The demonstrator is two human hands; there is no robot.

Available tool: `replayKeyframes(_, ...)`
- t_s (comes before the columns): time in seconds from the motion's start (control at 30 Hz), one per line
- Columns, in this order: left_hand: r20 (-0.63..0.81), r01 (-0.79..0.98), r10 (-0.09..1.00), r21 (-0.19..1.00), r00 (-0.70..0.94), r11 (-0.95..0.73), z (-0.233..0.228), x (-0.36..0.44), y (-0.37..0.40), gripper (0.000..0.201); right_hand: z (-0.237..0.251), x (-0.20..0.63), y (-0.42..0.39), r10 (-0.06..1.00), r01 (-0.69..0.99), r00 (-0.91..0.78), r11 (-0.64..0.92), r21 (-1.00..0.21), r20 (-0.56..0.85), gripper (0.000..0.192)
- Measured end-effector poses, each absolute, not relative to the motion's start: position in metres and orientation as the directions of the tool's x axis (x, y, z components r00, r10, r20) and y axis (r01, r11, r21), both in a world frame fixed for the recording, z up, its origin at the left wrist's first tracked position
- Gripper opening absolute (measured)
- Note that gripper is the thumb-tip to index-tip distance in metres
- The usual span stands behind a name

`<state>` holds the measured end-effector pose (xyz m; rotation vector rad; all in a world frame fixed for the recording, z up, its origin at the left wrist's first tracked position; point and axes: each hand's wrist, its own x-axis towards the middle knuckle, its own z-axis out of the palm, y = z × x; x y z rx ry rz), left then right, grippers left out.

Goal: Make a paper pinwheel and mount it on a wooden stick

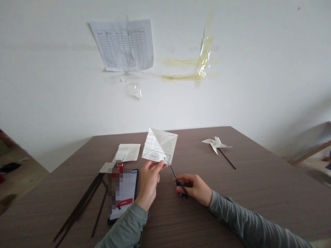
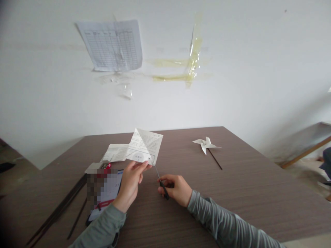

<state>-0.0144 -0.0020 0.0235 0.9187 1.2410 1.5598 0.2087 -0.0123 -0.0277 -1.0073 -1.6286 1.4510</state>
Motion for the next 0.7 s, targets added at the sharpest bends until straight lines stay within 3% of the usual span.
replayKeyframes(0.43, 0.029, -0.179, 0.956, 0.98, -0.292, -0.084, 0.0213, -0.0145, -0.002, 0.051, -0.0235, 0.2049, -0.0156, 0.918, 0.048, -0.396, 0.043, -0.998, 0.021, 0.054)
replayKeyframes(0.7, 0.019, -0.198, 0.955, 0.977, -0.297, -0.081, 0.0206, -0.0144, -0.0014, 0.048, -0.0282, 0.2064, -0.0123, 0.909, 0.049, -0.414, 0.069, -0.996, 0.043, 0.065)
